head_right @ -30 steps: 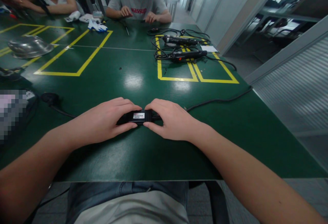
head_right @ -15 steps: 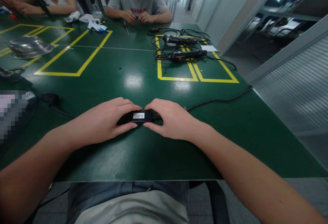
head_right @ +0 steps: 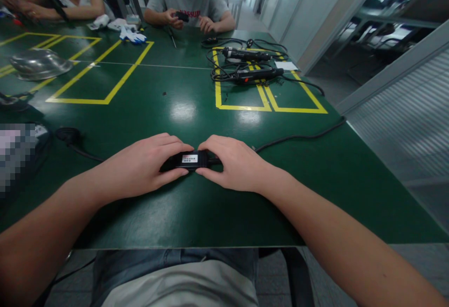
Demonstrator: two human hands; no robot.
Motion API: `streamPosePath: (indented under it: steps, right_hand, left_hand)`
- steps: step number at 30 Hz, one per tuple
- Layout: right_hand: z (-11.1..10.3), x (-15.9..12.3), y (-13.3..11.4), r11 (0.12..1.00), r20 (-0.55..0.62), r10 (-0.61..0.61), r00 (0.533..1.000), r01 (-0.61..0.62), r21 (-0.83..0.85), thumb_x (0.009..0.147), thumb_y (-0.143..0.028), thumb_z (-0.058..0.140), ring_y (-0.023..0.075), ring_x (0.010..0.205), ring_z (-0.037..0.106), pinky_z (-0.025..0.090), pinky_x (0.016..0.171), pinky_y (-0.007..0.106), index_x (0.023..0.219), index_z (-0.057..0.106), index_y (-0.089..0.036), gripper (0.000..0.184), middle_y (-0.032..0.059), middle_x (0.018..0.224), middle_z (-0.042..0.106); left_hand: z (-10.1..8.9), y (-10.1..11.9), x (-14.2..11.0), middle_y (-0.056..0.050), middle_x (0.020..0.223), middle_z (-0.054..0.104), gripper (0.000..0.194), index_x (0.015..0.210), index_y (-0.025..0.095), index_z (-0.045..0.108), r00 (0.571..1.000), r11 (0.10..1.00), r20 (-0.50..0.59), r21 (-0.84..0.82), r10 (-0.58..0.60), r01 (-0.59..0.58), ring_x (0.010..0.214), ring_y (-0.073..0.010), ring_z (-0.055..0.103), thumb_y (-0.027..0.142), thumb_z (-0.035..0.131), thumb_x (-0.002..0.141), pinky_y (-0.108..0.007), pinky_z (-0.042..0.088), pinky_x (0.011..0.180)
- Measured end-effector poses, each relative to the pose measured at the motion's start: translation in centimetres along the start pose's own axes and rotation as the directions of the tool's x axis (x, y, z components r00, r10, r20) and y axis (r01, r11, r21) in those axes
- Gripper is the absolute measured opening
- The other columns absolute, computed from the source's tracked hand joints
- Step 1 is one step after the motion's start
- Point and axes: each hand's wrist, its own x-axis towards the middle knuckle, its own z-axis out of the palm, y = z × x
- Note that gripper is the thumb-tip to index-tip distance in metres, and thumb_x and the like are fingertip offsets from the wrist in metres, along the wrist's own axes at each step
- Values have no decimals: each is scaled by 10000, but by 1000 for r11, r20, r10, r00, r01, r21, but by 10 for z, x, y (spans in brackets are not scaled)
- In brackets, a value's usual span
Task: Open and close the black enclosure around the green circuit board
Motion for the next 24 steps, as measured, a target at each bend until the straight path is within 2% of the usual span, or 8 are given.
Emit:
streamPosePath:
  steps: [11,13,18,24]
  right_hand:
    - [1,-1,0,1000,5,11,1000,-11,-28,999,-332,769,263,951,764,603,869,400,1223,700,-209,264,107,1132,815]
    - [1,-1,0,999,6,11,1000,-11,-32,1002,-332,770,265,958,764,603,869,399,1225,699,-208,266,110,1136,815]
    - [0,-1,0,999,11,17,1000,-17,-31,979,-316,801,268,969,761,601,861,395,1231,697,-189,301,114,1142,807]
    - [-2,0,-2,999,24,33,999,-32,-29,977,-316,796,263,956,759,596,859,383,1225,703,-203,288,100,1119,804]
  left_hand:
    - [1,1,-1,-93,1210,782,368,1395,197,657,1000,1000,-9,24,-12,12,1101,-283,732,323,719,1054,-396,566,926]
    - [1,1,0,-98,1218,781,374,1408,193,665,1000,1000,-6,20,-5,5,1109,-286,732,317,714,1058,-402,568,941]
    - [-1,2,1,-92,1204,776,272,1292,193,737,999,1000,35,16,-27,27,1094,-279,732,292,752,1039,-387,564,931]
    - [-1,3,1,-92,1209,771,286,1308,189,738,998,999,47,17,-42,41,1098,-281,727,294,759,1043,-383,558,924]
